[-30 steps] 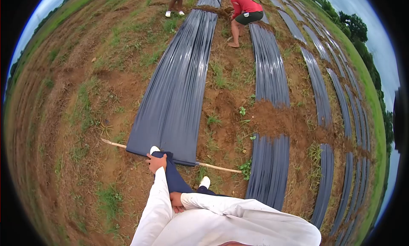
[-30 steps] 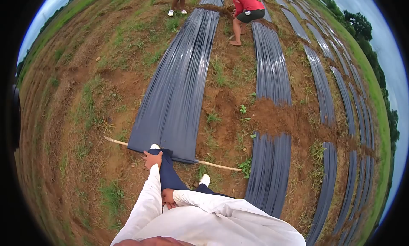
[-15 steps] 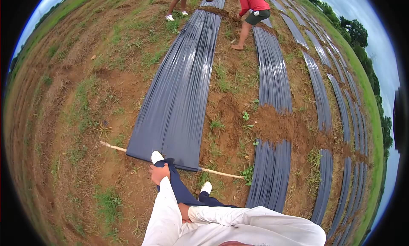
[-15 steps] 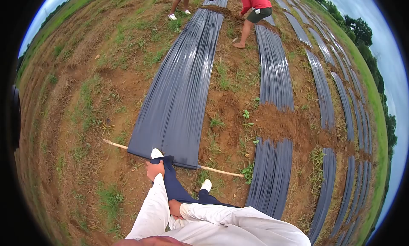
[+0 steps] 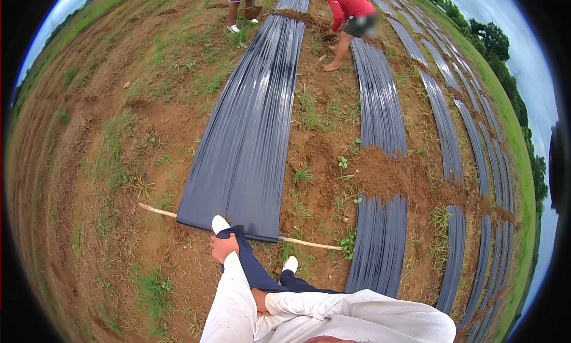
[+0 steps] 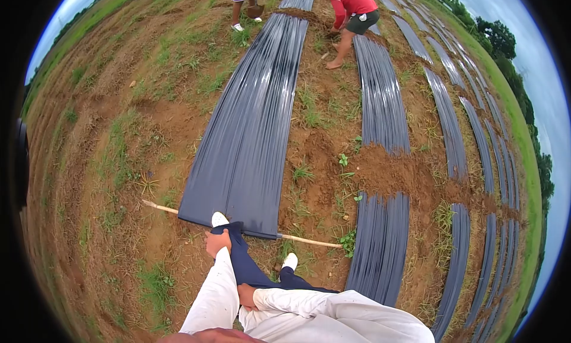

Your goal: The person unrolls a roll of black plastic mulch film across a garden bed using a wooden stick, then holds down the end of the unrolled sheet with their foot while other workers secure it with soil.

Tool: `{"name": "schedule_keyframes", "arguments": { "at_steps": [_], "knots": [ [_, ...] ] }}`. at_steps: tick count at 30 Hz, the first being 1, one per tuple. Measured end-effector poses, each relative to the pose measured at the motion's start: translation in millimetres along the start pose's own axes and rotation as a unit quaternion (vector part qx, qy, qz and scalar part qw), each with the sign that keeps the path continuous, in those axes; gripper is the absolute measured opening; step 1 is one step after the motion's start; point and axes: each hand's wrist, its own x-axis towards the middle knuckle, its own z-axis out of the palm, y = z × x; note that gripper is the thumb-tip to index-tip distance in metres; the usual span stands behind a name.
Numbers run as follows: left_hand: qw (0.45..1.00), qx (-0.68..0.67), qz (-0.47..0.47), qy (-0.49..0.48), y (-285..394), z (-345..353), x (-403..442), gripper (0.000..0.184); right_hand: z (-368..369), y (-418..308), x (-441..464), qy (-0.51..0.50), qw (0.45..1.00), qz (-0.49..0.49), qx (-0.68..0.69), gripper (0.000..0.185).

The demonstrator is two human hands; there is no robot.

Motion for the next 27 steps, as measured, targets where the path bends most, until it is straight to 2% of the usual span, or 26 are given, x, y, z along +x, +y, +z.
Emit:
{"name": "schedule_keyframes", "arguments": {
  "at_steps": [4,6,12,13,15,16,17,18,19,23,26,27],
  "knots": [
    [1.0,-0.001,-0.003,-0.012,4,-4,-2,0.071,6,24,17,-0.002,1.0,0.015,0.004,0.027],
    [1.0,-0.009,-0.002,-0.001,2,-2,-2,0.069,20,67,43,0.069,0.989,-0.115,-0.064,0.026],
    [1.0,0.013,-0.006,-0.015,8,-16,-7,0.071,10,29,20,0.033,0.999,-0.007,0.036,0.024],
    [1.0,0.013,-0.006,-0.014,8,-15,-6,0.071,12,41,30,0.033,0.999,-0.008,0.036,0.024],
    [1.0,0.009,-0.002,-0.012,7,-10,-3,0.072,23,95,68,0.031,0.99,-0.101,-0.092,0.023],
    [1.0,0.009,-0.001,-0.011,6,-10,-2,0.072,28,108,73,0.031,0.99,-0.102,-0.092,0.023],
    [1.0,0.007,0.004,-0.014,7,-10,-2,0.072,32,116,73,0.118,0.954,-0.224,-0.163,0.023],
    [1.0,0.006,0.009,-0.017,7,-10,-1,0.072,34,125,74,0.202,0.89,-0.339,-0.23,0.023],
    [1.0,0.007,0.008,-0.016,7,-10,0,0.072,31,127,71,0.173,0.893,-0.342,-0.236,0.023],
    [1.0,0.01,0.01,-0.017,6,-9,5,0.07,32,117,67,0.172,0.878,-0.353,-0.275,0.023],
    [1.0,-0.004,0.015,-0.013,6,-9,5,0.067,26,89,45,0.177,0.897,-0.328,-0.238,0.023],
    [1.0,-0.005,0.01,-0.014,7,-11,5,0.066,23,72,34,0.145,0.943,-0.26,-0.149,0.023]
  ]
}}
